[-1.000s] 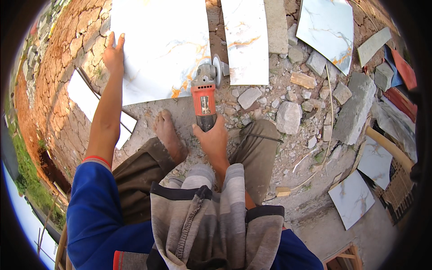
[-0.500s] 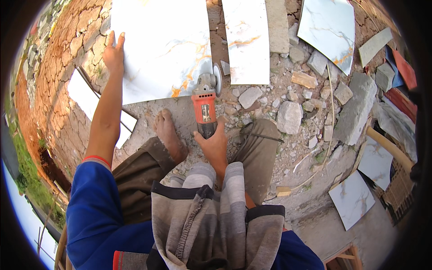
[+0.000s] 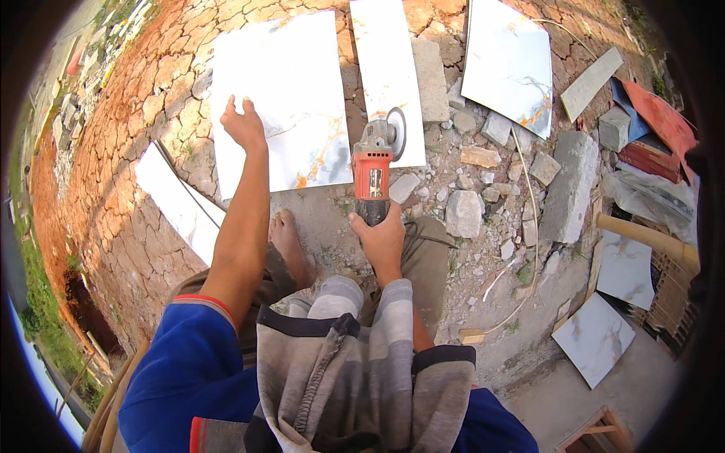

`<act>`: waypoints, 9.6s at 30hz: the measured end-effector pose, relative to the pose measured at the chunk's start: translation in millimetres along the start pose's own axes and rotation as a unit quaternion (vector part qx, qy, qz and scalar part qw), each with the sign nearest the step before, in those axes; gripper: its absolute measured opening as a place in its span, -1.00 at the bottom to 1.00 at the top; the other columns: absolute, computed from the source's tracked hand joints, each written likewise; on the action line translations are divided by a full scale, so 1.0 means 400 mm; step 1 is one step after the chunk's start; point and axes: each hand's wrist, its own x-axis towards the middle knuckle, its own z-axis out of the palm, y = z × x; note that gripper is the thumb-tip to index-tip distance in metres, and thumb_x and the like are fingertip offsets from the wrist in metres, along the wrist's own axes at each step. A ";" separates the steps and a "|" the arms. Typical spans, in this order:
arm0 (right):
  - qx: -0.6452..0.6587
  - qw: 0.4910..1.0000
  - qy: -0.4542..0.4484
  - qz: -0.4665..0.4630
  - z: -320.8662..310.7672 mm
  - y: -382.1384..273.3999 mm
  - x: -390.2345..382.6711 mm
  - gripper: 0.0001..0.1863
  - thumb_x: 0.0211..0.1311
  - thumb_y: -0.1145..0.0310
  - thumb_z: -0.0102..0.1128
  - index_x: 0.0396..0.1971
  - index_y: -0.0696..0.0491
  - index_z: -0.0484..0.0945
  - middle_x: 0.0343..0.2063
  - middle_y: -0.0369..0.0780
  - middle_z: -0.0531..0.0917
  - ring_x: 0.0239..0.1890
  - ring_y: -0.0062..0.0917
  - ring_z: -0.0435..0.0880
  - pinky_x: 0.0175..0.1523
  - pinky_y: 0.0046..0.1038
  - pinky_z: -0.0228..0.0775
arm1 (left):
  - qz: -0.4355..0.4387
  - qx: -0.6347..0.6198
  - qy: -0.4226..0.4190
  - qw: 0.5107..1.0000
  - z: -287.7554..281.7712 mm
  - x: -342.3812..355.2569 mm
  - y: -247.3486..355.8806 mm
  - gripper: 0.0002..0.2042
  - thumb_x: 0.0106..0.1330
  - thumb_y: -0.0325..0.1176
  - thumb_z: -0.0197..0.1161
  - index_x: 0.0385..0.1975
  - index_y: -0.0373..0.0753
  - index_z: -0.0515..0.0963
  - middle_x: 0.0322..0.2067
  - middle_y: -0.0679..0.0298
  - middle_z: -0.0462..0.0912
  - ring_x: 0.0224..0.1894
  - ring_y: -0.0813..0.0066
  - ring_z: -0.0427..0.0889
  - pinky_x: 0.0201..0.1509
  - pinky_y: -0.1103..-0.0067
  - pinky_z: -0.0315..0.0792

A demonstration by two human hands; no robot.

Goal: The person sits on the ground and uses an angle grinder to cut white marble-patterned tiles. They position the tiles, cut them into smaller pieces, and inspect the cut edges.

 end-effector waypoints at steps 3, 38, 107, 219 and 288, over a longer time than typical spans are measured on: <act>0.018 0.998 0.038 -0.047 -0.058 -0.074 0.001 -0.33 -0.01 0.14 0.56 0.00 0.24 0.47 -0.29 0.01 0.71 -0.25 -0.10 0.73 -0.08 -0.15 0.53 | -0.011 -0.250 -0.125 0.960 -0.077 -0.325 0.200 -0.64 0.53 -0.21 0.21 0.19 -0.27 0.63 0.02 0.11 0.64 -0.09 0.37 0.61 0.04 0.43 0.51; -0.255 0.811 0.412 0.329 -0.713 0.732 -0.411 -0.37 0.12 0.22 0.45 0.13 0.12 0.39 -0.12 0.00 0.69 -0.16 -0.11 0.77 -0.04 -0.15 0.64 | 0.314 -0.023 -0.595 0.739 -0.678 -0.333 0.480 -0.52 0.47 -0.10 0.32 0.23 -0.29 0.54 0.02 0.22 0.65 -0.03 0.46 0.57 0.07 0.51 0.48; -0.240 0.948 -0.011 -0.211 -0.186 0.154 0.117 -0.56 0.44 0.26 0.25 0.17 0.20 0.47 -0.01 -0.03 0.62 0.00 -0.21 0.60 0.14 -0.18 0.44 | 0.525 -0.072 -0.460 0.713 -0.744 -0.463 0.500 -0.52 0.30 0.03 0.33 0.04 -0.19 0.57 -0.12 0.23 0.55 0.07 0.27 0.56 0.06 0.37 0.48; 0.204 0.957 -0.173 0.110 0.333 0.099 0.442 -0.42 0.51 -0.01 0.20 0.26 0.14 0.48 0.06 -0.20 0.67 0.04 -0.45 0.65 0.19 -0.33 0.50 | 0.154 -0.413 -0.498 0.747 -0.585 -0.260 0.561 -0.63 0.49 -0.06 0.20 0.06 -0.21 0.59 -0.02 0.21 0.64 0.03 0.23 0.67 0.27 0.35 0.37; -0.105 0.988 0.012 -0.108 -1.972 -1.552 -1.463 -0.39 0.15 0.12 0.54 0.08 0.22 0.63 -0.13 -0.25 0.75 -0.14 -0.64 0.67 0.02 -0.52 0.52 | -0.192 -0.654 -0.660 0.315 -1.558 -0.609 1.608 -0.42 0.55 0.01 0.16 0.37 -0.27 0.32 0.28 0.17 0.52 0.33 0.26 0.51 0.41 0.23 0.44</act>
